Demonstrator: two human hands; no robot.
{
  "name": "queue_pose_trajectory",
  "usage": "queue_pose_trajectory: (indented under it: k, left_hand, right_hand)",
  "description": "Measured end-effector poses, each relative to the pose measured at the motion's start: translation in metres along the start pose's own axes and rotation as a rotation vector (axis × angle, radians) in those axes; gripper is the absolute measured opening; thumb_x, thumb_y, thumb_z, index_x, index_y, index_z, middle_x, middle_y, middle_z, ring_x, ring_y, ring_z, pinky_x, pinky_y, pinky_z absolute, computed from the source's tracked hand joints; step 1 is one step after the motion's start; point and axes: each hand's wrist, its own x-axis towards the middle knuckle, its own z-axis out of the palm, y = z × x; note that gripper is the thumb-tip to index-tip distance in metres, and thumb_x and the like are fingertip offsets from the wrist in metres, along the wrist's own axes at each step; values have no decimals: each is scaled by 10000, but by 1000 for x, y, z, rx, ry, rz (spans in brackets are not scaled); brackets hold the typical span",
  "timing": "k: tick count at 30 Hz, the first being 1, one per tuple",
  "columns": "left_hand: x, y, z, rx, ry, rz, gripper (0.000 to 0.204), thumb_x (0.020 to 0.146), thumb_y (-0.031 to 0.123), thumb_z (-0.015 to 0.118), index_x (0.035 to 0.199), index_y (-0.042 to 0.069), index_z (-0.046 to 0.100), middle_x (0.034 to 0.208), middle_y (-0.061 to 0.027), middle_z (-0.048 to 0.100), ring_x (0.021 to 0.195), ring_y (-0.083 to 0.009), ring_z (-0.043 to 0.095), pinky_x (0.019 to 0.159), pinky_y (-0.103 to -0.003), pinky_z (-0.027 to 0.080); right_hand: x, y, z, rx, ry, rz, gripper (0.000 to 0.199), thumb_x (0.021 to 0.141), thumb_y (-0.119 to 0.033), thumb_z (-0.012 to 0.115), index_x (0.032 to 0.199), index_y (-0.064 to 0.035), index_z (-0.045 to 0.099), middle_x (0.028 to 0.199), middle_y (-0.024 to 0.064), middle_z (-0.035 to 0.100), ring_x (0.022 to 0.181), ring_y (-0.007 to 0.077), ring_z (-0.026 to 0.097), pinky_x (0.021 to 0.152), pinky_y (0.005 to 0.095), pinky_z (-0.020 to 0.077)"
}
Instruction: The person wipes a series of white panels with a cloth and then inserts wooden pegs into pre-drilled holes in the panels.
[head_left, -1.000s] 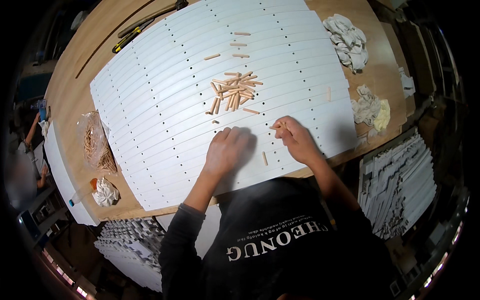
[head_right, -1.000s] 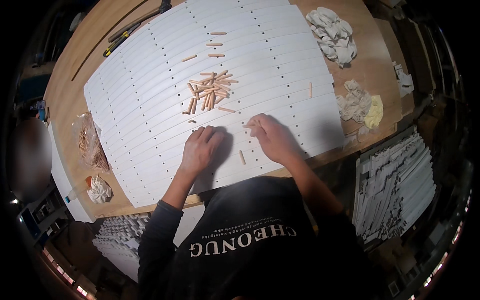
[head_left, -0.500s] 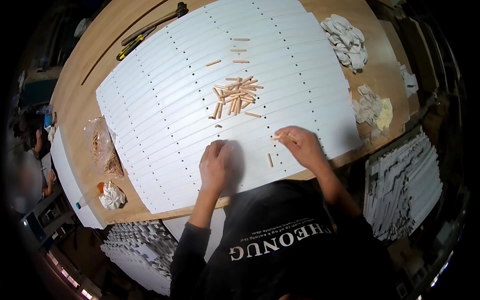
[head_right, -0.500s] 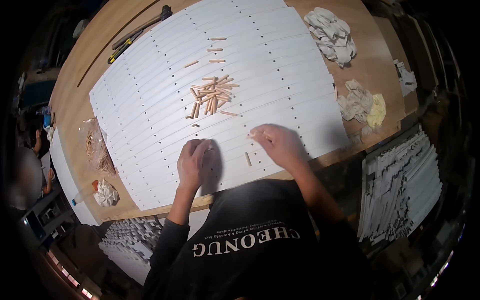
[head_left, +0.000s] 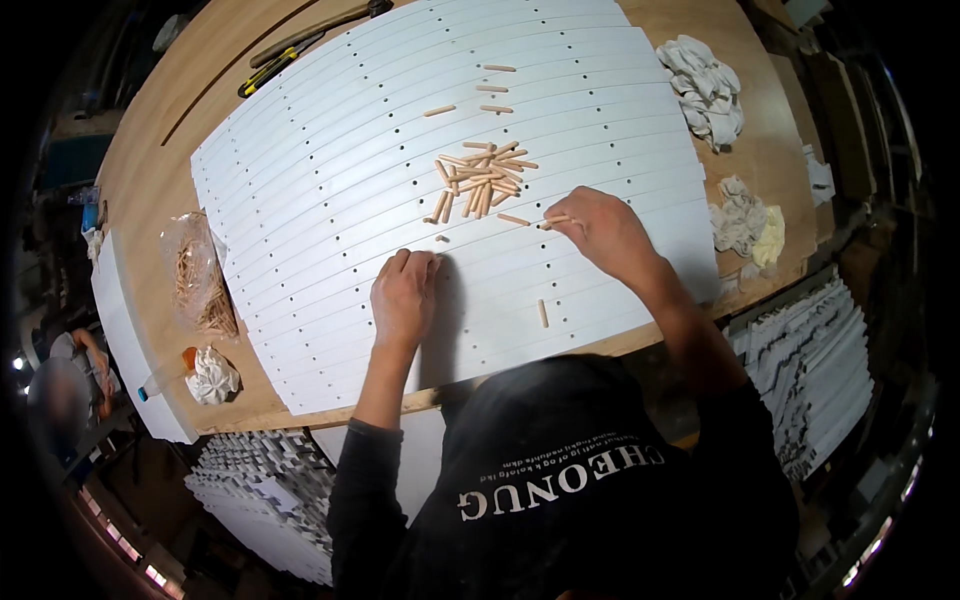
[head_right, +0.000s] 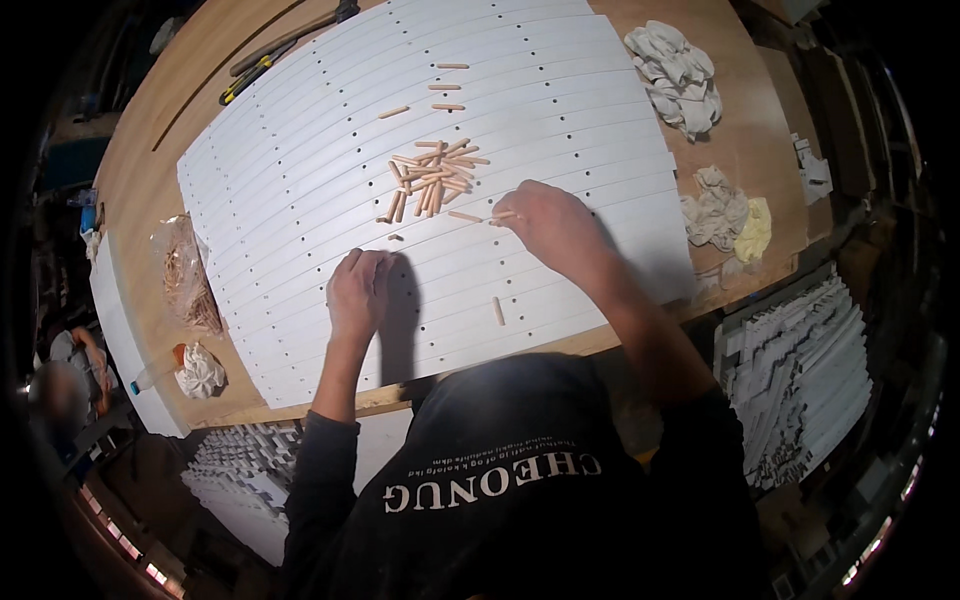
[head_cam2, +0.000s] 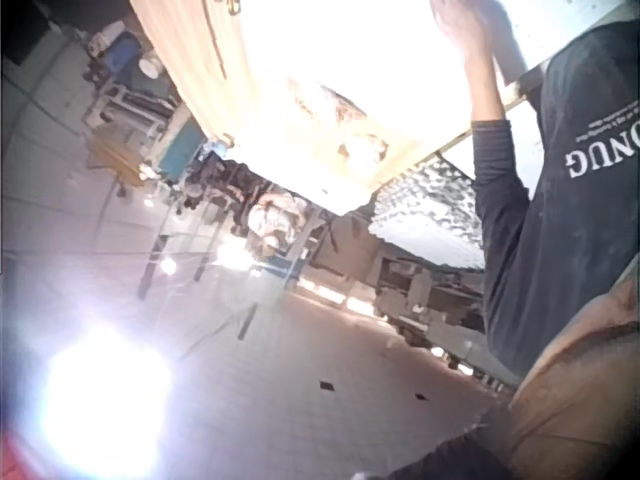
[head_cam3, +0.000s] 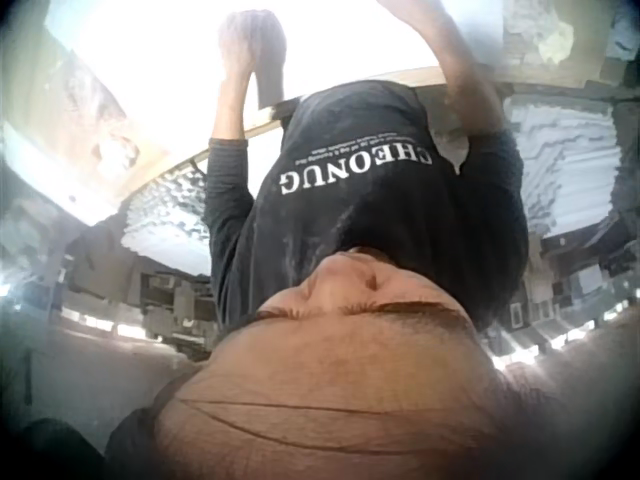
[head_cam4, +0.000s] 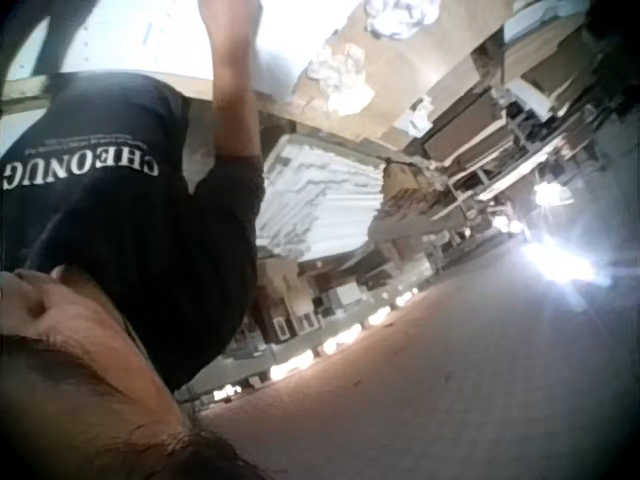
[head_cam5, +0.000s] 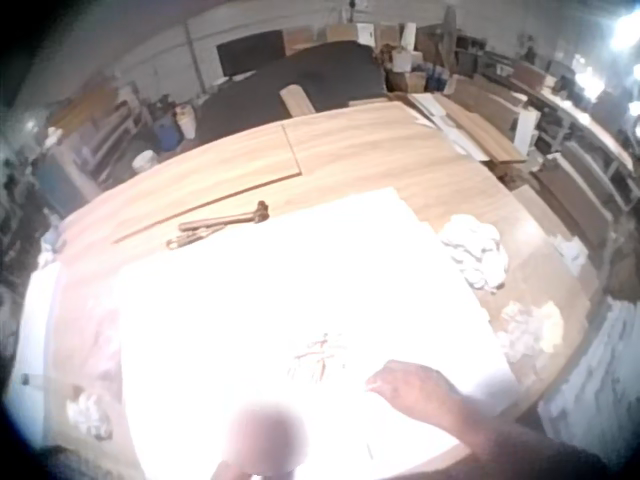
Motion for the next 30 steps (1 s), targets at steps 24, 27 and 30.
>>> queue_pose_trajectory:
  k: [24, 27, 30]
  left_hand:
    - [-22, 78, 39, -325, -269, 546, 256, 779, 88, 537, 1027, 76, 598, 989, -82, 555, 812, -243, 552, 687, -353, 494]
    - [-20, 77, 41, -309, -301, 488, 264, 764, 77, 530, 1014, 86, 615, 1000, -85, 559, 831, -254, 562, 707, -365, 499]
    - [-21, 75, 24, -294, -193, 278, 151, 773, 100, 566, 915, 62, 600, 901, -103, 560, 766, -279, 564, 661, -384, 485]
  right_hand:
    - [10, -25, 7, -348, -253, -187, 73, 753, -25, 523, 810, -47, 563, 782, 88, 553, 782, 265, 584, 650, 373, 489]
    - [11, -21, 12, -309, -220, -193, 67, 760, -32, 527, 813, -43, 566, 789, 92, 557, 783, 273, 584, 645, 378, 489]
    - [10, -22, 11, -258, -195, -178, 47, 768, -44, 533, 798, -36, 568, 772, 101, 563, 768, 284, 587, 643, 384, 487]
